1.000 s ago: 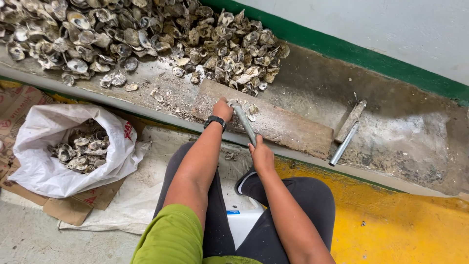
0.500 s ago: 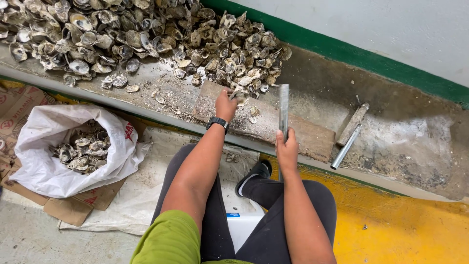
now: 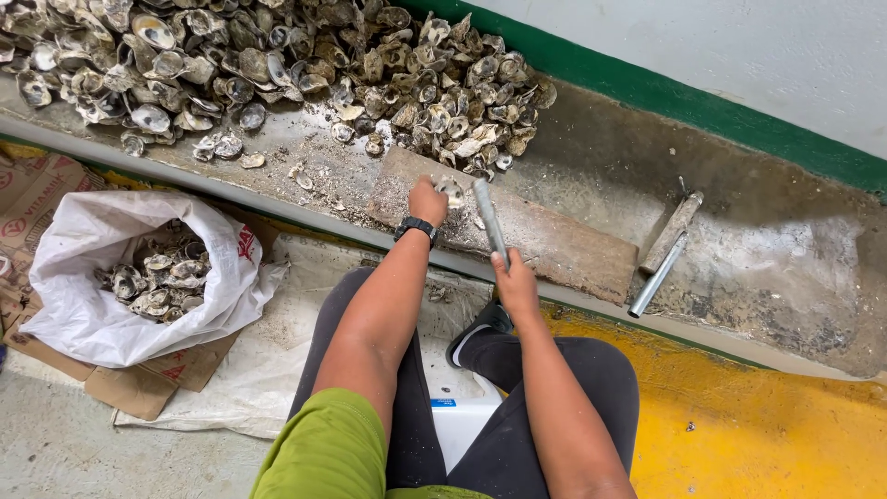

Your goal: Opening oyster shells using a metal tool.

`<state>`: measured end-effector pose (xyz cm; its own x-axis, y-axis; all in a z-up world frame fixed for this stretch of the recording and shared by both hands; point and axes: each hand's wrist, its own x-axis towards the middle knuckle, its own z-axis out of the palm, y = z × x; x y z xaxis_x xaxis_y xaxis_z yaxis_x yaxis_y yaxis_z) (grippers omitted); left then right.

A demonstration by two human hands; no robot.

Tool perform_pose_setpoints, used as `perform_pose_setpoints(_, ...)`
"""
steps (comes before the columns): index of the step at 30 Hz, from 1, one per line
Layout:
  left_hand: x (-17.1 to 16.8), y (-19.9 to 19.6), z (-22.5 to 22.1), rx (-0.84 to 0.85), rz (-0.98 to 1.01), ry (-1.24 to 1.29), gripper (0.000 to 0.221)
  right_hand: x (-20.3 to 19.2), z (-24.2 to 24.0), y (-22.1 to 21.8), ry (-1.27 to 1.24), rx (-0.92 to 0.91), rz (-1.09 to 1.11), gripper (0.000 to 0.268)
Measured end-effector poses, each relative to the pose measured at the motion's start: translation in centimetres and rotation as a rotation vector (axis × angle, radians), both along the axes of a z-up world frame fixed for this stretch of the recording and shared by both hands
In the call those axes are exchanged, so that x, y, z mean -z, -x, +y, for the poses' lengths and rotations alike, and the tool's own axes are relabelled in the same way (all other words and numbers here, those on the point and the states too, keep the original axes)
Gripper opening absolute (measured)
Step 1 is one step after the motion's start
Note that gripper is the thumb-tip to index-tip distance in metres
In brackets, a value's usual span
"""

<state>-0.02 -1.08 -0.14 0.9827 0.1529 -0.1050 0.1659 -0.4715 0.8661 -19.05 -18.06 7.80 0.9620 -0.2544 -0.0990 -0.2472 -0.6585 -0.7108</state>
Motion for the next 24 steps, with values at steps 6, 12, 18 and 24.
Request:
perform_pose_setpoints(6,-1.7,1.0,0.3,0.025,0.138,-0.153,0.036,1.5,-0.2,-0.3,0.085,-0.016,0.096,0.056)
perform_pose_setpoints(12,-1.4,0.6,0.5,0.036,0.172,-0.162,0.036,-6.5,2.2,1.4,-0.536,0.062,-0.439,0.063)
perform_pose_setpoints(18,-0.9,0.6,0.5,0.063,0.091,-0.126,0.034,2.2,2.9,0.0,0.043,0.001,0.424,0.046)
perform_pose_setpoints(24,1.4,0.5,0.1,0.077,0.110,-0.087,0.036,6.1,1.8,0.4,0.454,-0.047,0.025,0.037)
